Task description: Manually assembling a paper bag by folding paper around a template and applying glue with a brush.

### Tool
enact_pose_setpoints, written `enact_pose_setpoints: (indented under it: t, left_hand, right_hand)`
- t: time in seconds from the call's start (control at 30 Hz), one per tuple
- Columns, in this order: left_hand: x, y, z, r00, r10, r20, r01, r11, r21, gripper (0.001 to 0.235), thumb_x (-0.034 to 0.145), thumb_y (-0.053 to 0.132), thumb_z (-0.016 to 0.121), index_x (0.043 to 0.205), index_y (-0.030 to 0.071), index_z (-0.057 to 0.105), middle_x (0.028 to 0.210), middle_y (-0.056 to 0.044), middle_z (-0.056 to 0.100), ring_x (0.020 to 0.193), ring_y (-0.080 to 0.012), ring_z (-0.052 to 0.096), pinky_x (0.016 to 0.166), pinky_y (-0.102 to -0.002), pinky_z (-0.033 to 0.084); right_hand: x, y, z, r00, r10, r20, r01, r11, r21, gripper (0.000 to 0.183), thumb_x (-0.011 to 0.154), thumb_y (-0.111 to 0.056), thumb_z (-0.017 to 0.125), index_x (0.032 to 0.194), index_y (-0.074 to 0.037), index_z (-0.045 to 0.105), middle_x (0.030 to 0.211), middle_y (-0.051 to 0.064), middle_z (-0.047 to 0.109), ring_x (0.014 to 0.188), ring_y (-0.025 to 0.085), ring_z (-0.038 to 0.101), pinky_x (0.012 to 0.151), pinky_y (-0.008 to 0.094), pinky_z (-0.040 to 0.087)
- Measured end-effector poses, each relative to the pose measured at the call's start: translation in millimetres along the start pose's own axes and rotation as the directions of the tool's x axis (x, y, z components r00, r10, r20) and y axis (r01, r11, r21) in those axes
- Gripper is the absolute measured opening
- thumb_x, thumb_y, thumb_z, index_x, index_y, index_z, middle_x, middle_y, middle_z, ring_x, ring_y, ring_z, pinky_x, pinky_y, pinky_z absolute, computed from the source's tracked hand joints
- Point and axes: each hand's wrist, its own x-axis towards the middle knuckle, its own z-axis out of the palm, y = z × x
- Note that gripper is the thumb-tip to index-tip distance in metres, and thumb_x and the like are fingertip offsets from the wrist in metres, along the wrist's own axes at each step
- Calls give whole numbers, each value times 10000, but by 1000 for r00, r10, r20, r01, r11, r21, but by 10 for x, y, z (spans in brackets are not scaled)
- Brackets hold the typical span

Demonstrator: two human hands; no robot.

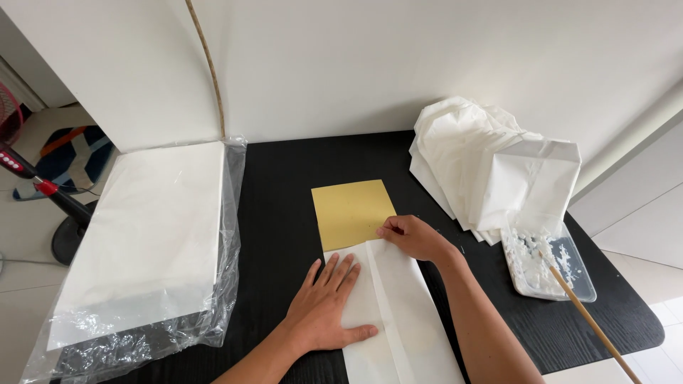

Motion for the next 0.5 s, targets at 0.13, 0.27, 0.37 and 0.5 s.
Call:
enact_pose_setpoints:
  t: [0.13,0.27,0.37,0.5]
  left_hand:
    - [18,-3,-15,1000,-8,12,8,1000,0,1139,864,859,444,1625,75,121,1725,-122,17,1578,-310,-42,1235,-524,-56]
    - [77,43,-166,994,-42,103,40,999,18,1166,841,850,496,1622,67,130,1727,-127,18,1578,-335,-26,1238,-545,-3]
    - [102,79,-237,991,-59,122,54,998,39,1154,822,832,559,1609,72,191,1719,-139,68,1570,-358,29,1204,-549,105]
    - [105,175,-304,971,-117,210,115,993,24,1209,808,834,555,1629,81,86,1732,-124,-23,1585,-330,-67,1239,-537,13]
  right_hand:
    - [-44,-53,-14,1000,-8,8,7,999,50,191,986,-308,687,944,-131,742,877,-47,709,794,83,601,752,241,483]
    - [-91,-75,-115,995,37,90,-36,999,-13,174,999,-295,653,942,-151,732,845,-51,676,745,90,542,713,262,443]
    - [-44,105,-148,996,-36,86,28,995,91,202,1025,-294,625,920,-139,700,820,-52,636,721,84,522,682,250,432]
    - [-45,309,-188,992,-119,47,96,937,336,242,1039,-340,601,940,-129,669,792,-66,573,700,64,469,656,235,401]
